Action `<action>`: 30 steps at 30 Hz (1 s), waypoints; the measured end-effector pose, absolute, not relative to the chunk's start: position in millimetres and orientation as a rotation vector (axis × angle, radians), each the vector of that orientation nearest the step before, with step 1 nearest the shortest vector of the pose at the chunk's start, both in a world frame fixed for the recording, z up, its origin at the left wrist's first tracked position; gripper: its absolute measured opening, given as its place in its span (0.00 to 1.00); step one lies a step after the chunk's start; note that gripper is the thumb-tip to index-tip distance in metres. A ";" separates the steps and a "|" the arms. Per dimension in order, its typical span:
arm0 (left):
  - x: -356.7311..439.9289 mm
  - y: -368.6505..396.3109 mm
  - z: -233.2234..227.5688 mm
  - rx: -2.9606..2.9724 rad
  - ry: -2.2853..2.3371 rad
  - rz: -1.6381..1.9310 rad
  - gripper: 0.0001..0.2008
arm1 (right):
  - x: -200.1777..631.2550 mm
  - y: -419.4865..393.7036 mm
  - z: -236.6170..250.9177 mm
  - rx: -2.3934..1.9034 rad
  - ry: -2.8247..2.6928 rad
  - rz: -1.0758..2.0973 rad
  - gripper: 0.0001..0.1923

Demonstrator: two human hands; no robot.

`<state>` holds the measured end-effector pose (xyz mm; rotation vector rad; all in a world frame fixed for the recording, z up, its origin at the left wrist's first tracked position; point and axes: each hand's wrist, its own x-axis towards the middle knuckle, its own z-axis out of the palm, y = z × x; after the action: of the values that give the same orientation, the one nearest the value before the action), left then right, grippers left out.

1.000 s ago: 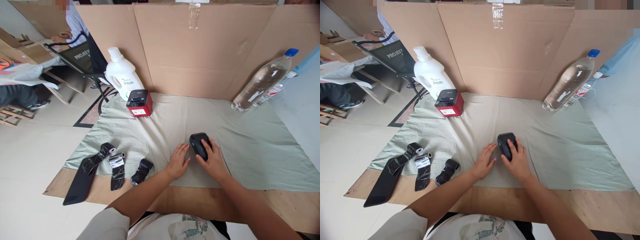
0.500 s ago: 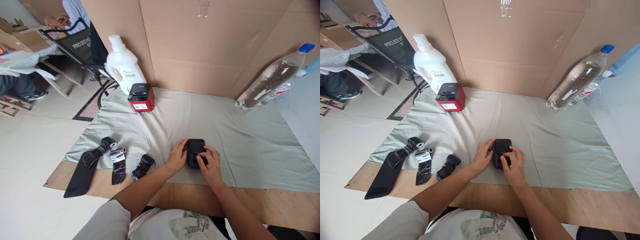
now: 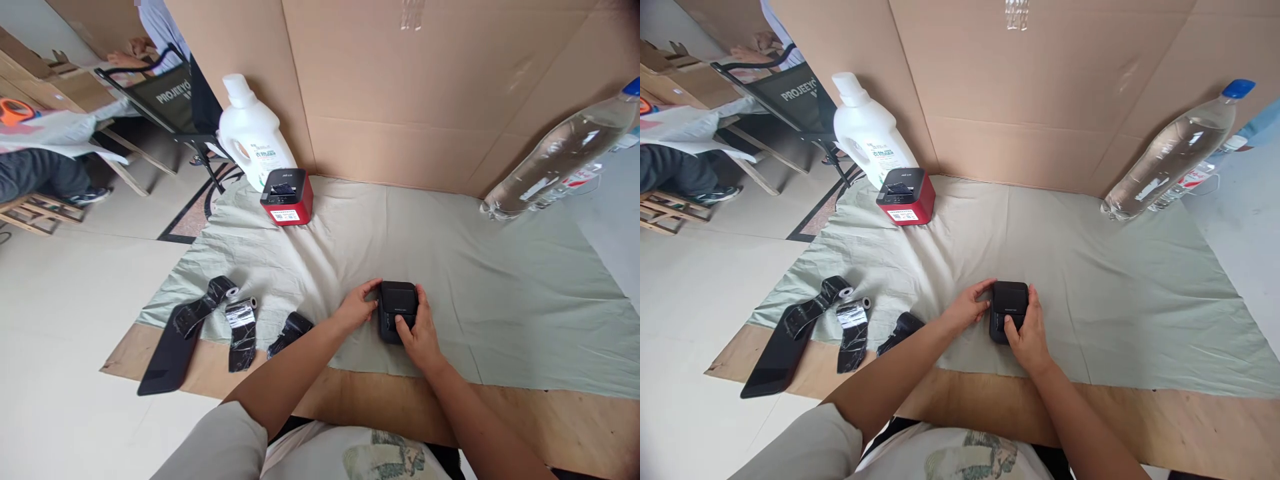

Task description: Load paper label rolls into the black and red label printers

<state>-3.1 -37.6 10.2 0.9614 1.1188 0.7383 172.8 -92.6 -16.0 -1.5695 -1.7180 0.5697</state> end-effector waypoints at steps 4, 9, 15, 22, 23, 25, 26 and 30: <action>3.1 -38.8 8.2 0.987 1.207 0.734 0.30 | 170.1 -93.7 -20.6 -1.565 -1.557 0.648 0.39; 3.9 -41.5 9.5 0.976 1.211 0.722 0.33 | 173.6 -89.5 -22.5 -1.491 -1.323 0.898 0.35; 4.3 -45.4 12.4 1.045 1.248 0.713 0.29 | 186.6 -64.5 4.6 -1.535 -1.145 1.056 0.27; 4.6 -59.8 3.8 1.182 1.333 0.870 0.18 | 191.0 -57.1 -4.6 -1.530 -1.321 0.830 0.21; 4.2 -60.6 4.9 1.259 1.378 0.943 0.15 | 190.8 -59.1 -8.3 -1.477 -1.361 0.787 0.21; 3.9 -59.0 11.5 1.459 1.448 1.065 0.12 | 190.9 -62.7 -13.6 -1.360 -1.408 0.735 0.18; 4.4 -56.8 16.7 1.574 1.465 1.075 0.12 | 191.2 -63.8 -15.2 -1.310 -1.408 0.729 0.17; 13.0 -44.4 43.7 2.014 1.406 0.708 0.20 | 192.4 -64.0 -16.8 -1.236 -1.361 0.724 0.19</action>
<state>13.0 -44.4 43.7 2.0135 1.4060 0.7080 192.4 -64.0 -16.8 -1.2356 -1.3612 0.7238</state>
